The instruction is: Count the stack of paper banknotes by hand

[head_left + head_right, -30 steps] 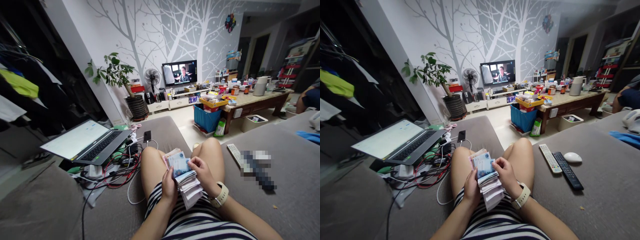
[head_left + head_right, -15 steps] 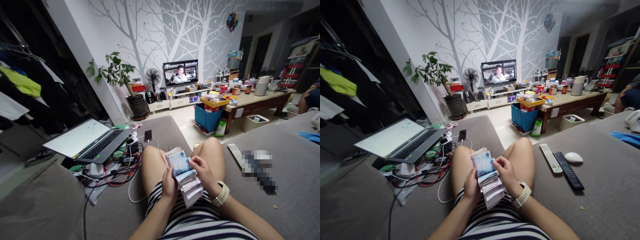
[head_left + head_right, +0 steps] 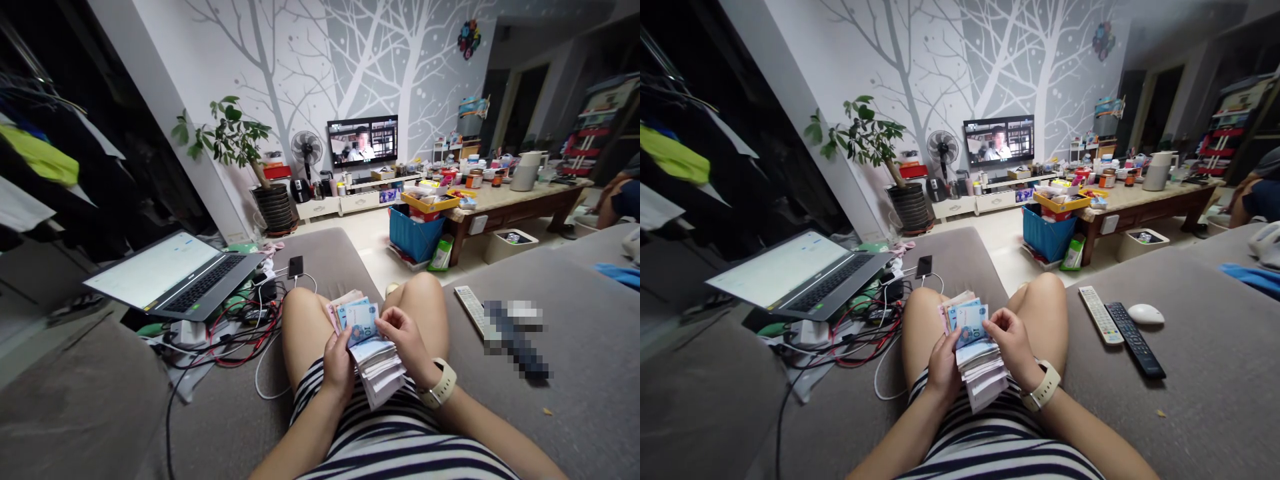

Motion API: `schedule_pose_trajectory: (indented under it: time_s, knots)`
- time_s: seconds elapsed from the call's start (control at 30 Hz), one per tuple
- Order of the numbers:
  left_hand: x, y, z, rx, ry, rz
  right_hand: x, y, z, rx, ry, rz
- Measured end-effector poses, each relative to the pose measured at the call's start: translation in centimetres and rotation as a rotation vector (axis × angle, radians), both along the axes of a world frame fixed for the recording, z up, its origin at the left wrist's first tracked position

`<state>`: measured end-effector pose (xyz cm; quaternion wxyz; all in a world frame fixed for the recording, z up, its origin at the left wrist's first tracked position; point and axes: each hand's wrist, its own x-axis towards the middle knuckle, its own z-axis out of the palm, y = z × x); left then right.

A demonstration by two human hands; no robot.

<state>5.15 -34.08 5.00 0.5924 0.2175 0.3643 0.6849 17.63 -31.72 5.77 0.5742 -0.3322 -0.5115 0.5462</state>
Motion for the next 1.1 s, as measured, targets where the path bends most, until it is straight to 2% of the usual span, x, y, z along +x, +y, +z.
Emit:
schedule_pose_trajectory:
  time_s: [0.17,0.33,0.6,0.77,1.1]
  knots:
    - [-0.1,0.0,-0.1,0.003,0.013,-0.046,-0.1,0.2,-0.1,-0.007,0.038,-0.065]
    - [-0.2,0.0,-0.4,0.007,0.042,-0.055,0.0,0.2,-0.3,-0.03,0.016,-0.009]
    - [-0.3,0.6,-1.2,-0.016,0.027,0.076,0.0,-0.2,-0.1,-0.028,0.02,0.006]
    - [-0.6,0.8,-1.8,-0.019,0.045,0.08,0.0,-0.3,0.1,-0.037,0.033,0.016]
    - [0.0,0.1,-0.6,-0.027,0.005,0.056,-0.1,-0.2,-0.4,-0.039,0.034,0.065]
